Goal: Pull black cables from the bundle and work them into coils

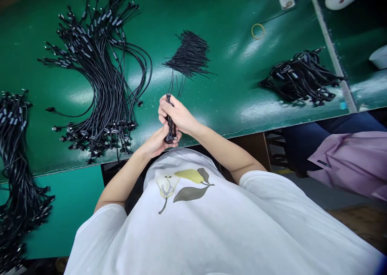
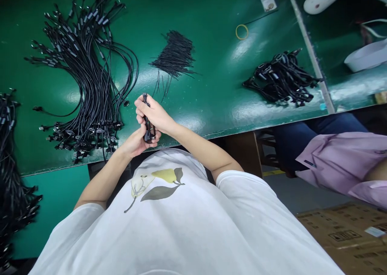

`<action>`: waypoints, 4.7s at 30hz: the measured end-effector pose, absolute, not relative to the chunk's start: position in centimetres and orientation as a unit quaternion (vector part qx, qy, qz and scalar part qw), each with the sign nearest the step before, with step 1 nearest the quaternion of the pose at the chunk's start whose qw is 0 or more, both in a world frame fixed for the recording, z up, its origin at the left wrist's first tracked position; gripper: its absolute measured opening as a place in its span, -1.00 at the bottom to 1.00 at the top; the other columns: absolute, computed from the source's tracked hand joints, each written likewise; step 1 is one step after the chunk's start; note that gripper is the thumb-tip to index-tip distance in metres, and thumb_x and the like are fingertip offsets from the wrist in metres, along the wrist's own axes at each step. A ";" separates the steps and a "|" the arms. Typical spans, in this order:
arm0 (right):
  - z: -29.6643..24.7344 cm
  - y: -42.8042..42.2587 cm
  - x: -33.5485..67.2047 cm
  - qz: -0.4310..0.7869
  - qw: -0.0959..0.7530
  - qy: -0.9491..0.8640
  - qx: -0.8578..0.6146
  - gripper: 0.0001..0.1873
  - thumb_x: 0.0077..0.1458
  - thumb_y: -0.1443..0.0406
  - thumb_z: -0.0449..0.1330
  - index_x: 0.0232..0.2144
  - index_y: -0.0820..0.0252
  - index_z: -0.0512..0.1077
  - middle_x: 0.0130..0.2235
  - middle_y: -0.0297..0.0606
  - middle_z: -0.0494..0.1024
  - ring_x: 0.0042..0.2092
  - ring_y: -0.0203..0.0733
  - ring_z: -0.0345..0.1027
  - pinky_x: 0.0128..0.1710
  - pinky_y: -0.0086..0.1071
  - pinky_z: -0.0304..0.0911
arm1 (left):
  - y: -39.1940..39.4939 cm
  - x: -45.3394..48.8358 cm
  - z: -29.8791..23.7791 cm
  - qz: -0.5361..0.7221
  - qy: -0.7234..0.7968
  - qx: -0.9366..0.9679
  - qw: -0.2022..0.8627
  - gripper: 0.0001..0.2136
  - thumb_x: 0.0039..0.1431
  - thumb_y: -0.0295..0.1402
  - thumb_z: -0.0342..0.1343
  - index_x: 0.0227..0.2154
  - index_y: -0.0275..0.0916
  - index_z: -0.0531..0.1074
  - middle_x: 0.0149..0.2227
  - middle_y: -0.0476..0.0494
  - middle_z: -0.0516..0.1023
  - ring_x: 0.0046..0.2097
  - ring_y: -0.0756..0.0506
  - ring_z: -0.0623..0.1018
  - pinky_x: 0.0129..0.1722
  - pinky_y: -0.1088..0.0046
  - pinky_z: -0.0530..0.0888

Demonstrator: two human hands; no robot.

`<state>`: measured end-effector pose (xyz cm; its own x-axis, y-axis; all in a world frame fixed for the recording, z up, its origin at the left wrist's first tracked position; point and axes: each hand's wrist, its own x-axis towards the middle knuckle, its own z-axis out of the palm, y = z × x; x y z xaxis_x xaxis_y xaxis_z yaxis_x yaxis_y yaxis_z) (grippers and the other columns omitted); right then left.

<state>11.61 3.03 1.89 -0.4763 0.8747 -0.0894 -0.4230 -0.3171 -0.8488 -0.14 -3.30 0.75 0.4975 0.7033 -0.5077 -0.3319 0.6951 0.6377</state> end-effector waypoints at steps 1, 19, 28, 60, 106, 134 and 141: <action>1.7 3.2 11.7 0.755 0.425 -0.409 -0.286 -0.60 0.12 0.00 0.19 -0.31 0.13 0.14 -0.50 -0.54 0.25 -0.47 -0.44 0.30 -0.46 -0.54 0.25 | -3.4 0.1 0.8 0.321 0.399 0.225 0.829 -0.45 -0.01 0.14 0.18 -0.27 -0.33 0.40 -0.44 -0.07 0.44 -0.48 0.08 0.39 -0.53 0.60 0.33; 0.7 3.3 12.6 0.629 0.365 -0.580 -0.368 -0.41 0.14 0.32 0.02 0.20 0.05 -0.01 -0.01 -0.19 0.39 -0.13 -0.24 0.43 -0.10 -0.21 0.43 | -2.9 0.4 1.4 0.341 0.453 0.256 0.783 -0.60 -0.12 -0.28 0.39 -0.28 -0.26 0.32 -0.41 0.03 0.43 -0.35 0.03 0.51 -0.31 0.50 0.47; 2.0 3.3 12.7 0.726 0.402 -0.461 -0.313 -0.63 0.23 0.06 0.05 -0.02 0.12 0.18 -0.36 -0.38 0.42 -0.38 -0.35 0.37 -0.36 -0.42 0.40 | -2.8 0.6 2.9 0.317 0.407 0.269 0.814 -0.74 -0.05 -0.44 0.23 -0.30 -0.25 0.30 -0.42 0.05 0.31 -0.45 0.09 0.34 -0.49 0.56 0.31; 4.7 5.2 12.0 0.794 0.390 -0.329 -0.330 -0.75 -0.12 0.49 -0.04 -0.35 0.12 0.09 -0.42 -0.43 0.27 -0.46 -0.42 0.24 -0.47 -0.51 0.25 | -1.1 0.1 2.6 0.318 0.429 0.373 0.759 -0.74 -0.12 -0.46 0.23 -0.35 -0.27 0.30 -0.39 0.00 0.42 -0.43 0.07 0.43 -0.48 0.54 0.36; 0.8 3.1 19.7 0.150 -0.044 -0.967 -0.201 -0.74 0.34 0.34 -0.12 -0.15 0.26 0.36 -0.20 -0.12 0.45 -0.22 -0.17 0.27 -0.44 -0.38 -0.05 | -1.7 -1.1 0.9 0.164 0.469 0.440 0.748 -0.57 0.13 0.02 0.10 -0.31 -0.34 0.41 -0.53 0.05 0.25 -0.46 0.03 0.29 -0.40 0.47 0.32; -5.4 15.3 29.7 0.221 0.187 -0.682 -0.672 -0.91 0.10 0.46 0.12 -0.38 0.20 0.29 -0.38 -0.33 0.30 -0.37 -0.35 0.15 -0.18 -0.36 0.16 | -0.6 -1.5 0.7 0.481 0.478 0.231 0.698 -0.67 -0.02 -0.15 0.33 -0.43 -0.32 0.40 -0.58 0.09 0.20 -0.55 0.12 0.19 -0.54 0.59 0.18; -3.3 5.5 22.4 0.465 0.302 -0.635 -0.538 -0.80 0.13 0.30 0.10 -0.18 0.19 0.40 -0.33 -0.33 0.49 -0.42 -0.36 0.33 -0.32 -0.42 0.28 | -1.7 -0.2 1.1 0.488 0.446 0.204 0.722 -0.72 0.04 -0.20 0.31 -0.39 -0.33 0.43 -0.58 0.10 0.16 -0.56 0.13 0.17 -0.56 0.61 0.18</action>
